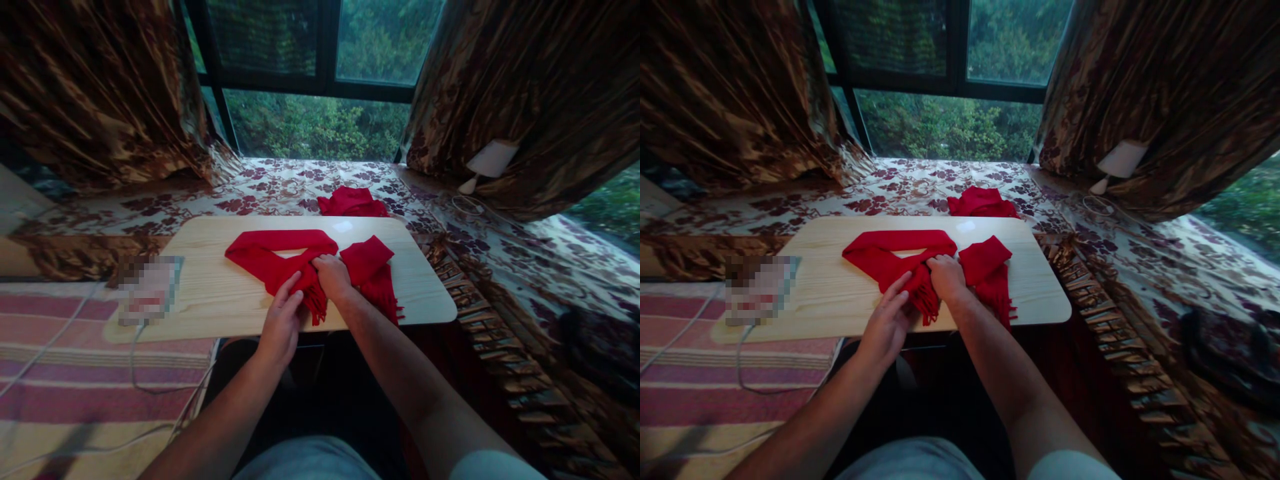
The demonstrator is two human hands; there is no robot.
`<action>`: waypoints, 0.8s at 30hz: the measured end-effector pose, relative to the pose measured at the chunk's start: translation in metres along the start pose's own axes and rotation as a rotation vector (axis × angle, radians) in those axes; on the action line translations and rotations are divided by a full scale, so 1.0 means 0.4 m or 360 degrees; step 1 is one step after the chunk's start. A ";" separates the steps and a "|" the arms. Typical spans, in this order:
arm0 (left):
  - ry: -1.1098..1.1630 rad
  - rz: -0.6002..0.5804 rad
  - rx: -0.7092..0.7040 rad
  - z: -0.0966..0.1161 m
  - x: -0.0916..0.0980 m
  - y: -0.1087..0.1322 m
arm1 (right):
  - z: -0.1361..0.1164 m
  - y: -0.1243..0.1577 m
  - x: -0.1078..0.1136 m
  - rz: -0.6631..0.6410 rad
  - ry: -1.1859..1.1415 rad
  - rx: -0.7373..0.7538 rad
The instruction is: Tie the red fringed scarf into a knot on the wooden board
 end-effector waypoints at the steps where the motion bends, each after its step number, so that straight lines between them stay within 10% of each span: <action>1: 0.0115 0.0017 0.0061 -0.001 -0.007 -0.002 | 0.002 -0.002 -0.001 0.0004 0.0004 0.0002; 14: 0.0782 -0.0155 0.0340 -0.004 -0.077 -0.013 | 0.025 -0.022 -0.032 -0.0059 -0.0109 0.0039; 24: -0.0159 -0.0123 0.0163 -0.016 -0.005 0.007 | 0.016 -0.020 -0.022 -0.0100 0.0091 -0.0082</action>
Point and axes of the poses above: each hand's wrist, its own y-axis away from the middle knuckle, its own x-axis out of the back of the hand, z = x × y, the point moved 6 cm from there along -y, towards the middle knuckle, and after that the axes turned 1 degree about -y, right-handed, at the moved point
